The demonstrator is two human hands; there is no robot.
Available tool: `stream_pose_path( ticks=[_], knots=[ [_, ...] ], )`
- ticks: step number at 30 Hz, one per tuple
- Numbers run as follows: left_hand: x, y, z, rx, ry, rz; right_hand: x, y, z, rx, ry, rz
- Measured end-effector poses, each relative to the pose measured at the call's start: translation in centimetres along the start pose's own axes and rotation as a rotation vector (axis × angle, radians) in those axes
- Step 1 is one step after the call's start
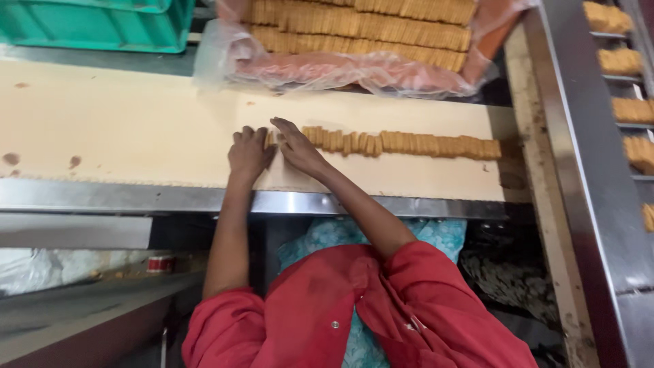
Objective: The person repeatedly picks stacks of rectangular biscuits from a large plastic-lined bin and places them onto a moving conveyor belt. The person aligns the biscuits in rows on the belt as it advances, maintaining a steady pace throughout the clip.
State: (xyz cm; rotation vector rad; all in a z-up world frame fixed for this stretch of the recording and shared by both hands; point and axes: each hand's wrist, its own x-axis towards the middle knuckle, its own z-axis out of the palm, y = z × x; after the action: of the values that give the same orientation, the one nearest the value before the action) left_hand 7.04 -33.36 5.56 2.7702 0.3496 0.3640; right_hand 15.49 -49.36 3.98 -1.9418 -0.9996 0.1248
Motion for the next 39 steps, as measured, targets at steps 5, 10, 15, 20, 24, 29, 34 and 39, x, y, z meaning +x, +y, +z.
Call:
stream_pose_path(
  ticks=[5, 10, 15, 20, 24, 29, 34, 39],
  knots=[
    [1.9, 2.0, -0.5, 0.047, -0.13, 0.002, -6.9, 2.0, -11.6, -0.516, -0.035, 0.195],
    [4.8, 4.3, 2.5, 0.025, -0.233, 0.065, -11.2, 4.7, -19.9, -0.786, -0.119, 0.452],
    [5.8, 3.1, 2.7, -0.008, -0.336, 0.064, -10.0, 6.9, -19.2, -0.814, -0.178, 0.255],
    [4.7, 2.2, 0.6, -0.128, -0.349, 0.127, -6.3, 4.6, -15.3, -0.664, -0.216, 0.237],
    [3.4, 4.5, 1.0, 0.024, -0.376, 0.072, -5.2, 1.7, -12.2, -0.511, -0.279, 0.429],
    [1.6, 7.0, 0.0, 0.052, -0.305, 0.049, -6.2, -0.7, -11.1, -0.567, -0.128, 0.409],
    [5.3, 10.7, -1.9, -0.072, 0.002, 0.183, -3.6, -0.6, -16.4, -0.709, 0.099, 0.261],
    [17.5, 13.6, -4.8, -0.121, 0.33, 0.304, 6.1, 0.3, -23.9, -0.799, 0.409, -0.045]
  ],
)
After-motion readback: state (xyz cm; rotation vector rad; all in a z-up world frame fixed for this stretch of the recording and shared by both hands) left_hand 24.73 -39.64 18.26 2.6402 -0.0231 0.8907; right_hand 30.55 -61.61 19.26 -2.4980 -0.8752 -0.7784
